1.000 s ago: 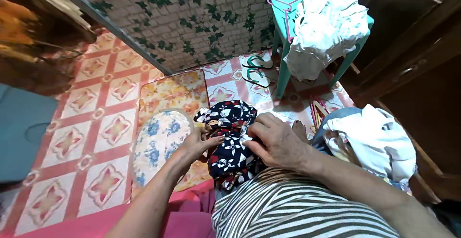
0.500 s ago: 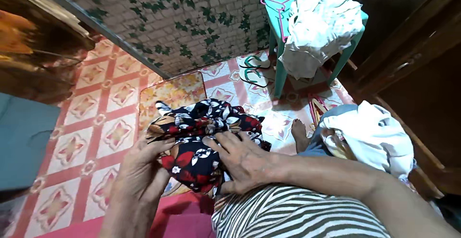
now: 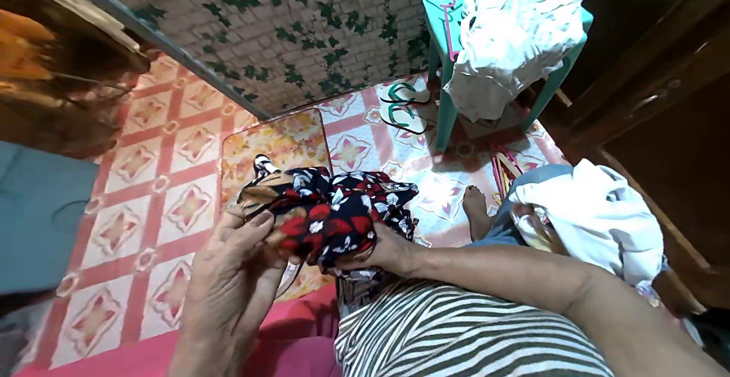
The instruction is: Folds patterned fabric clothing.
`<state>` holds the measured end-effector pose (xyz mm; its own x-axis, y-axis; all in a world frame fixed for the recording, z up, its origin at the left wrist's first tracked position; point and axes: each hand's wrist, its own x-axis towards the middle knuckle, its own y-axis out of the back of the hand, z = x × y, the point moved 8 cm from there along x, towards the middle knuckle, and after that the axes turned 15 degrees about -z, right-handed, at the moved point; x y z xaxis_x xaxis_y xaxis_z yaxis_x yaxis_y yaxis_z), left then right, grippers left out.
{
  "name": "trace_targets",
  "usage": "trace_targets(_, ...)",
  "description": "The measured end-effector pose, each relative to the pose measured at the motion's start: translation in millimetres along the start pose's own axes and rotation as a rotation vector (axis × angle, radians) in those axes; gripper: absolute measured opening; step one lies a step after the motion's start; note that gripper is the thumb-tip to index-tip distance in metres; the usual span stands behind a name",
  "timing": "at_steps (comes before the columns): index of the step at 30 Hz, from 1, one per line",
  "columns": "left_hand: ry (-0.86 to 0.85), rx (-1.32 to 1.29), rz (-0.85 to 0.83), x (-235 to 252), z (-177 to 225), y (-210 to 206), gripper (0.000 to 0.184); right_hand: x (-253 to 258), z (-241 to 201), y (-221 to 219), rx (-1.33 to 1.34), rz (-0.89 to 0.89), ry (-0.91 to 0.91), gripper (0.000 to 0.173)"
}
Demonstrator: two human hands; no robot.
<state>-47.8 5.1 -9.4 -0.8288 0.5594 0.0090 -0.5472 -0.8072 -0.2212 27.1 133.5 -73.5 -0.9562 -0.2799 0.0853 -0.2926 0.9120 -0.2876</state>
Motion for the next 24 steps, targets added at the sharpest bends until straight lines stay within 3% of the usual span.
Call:
trace_targets(3, 0.044, 0.012, -0.085, -2.2, -5.7, 1.3, 0.024, -1.7, 3.4, 12.0, 0.455, 0.117, -0.022, 0.018)
trace_targets(8, 0.391, 0.072, 0.092, -25.2, -43.6, 0.8, 0.019, -3.2, 32.9, 60.9, 0.847, 0.463, 0.082, 0.027)
trace_targets(11, 0.522, 0.047, 0.123, -30.9, -60.3, -6.3, 0.018, -5.2, 43.5, 78.7, 0.931, 0.536, 0.16, 0.03)
trace_targets(15, 0.547, -0.016, 0.169, -37.9, -67.1, -20.2, 0.025, -6.5, 33.5, 74.2, 1.004, 0.45, 0.204, 0.035)
trace_targets(18, 0.45, -0.187, 0.142, -46.1, -76.5, -36.5, 0.033, -8.3, 19.8, 54.0, 1.051, 0.29, 0.186, 0.035)
trace_targets(21, 0.311, -0.447, 0.159, -52.8, -91.0, -47.8, 0.076, -6.8, 13.8, 29.1, 0.986, 0.061, 0.09, 0.033)
trace_targets(24, 0.163, -0.541, 0.269, -60.9, -107.0, -44.9, 0.08, -3.4, 17.5, 9.0, 0.931, -0.112, 0.008, 0.032)
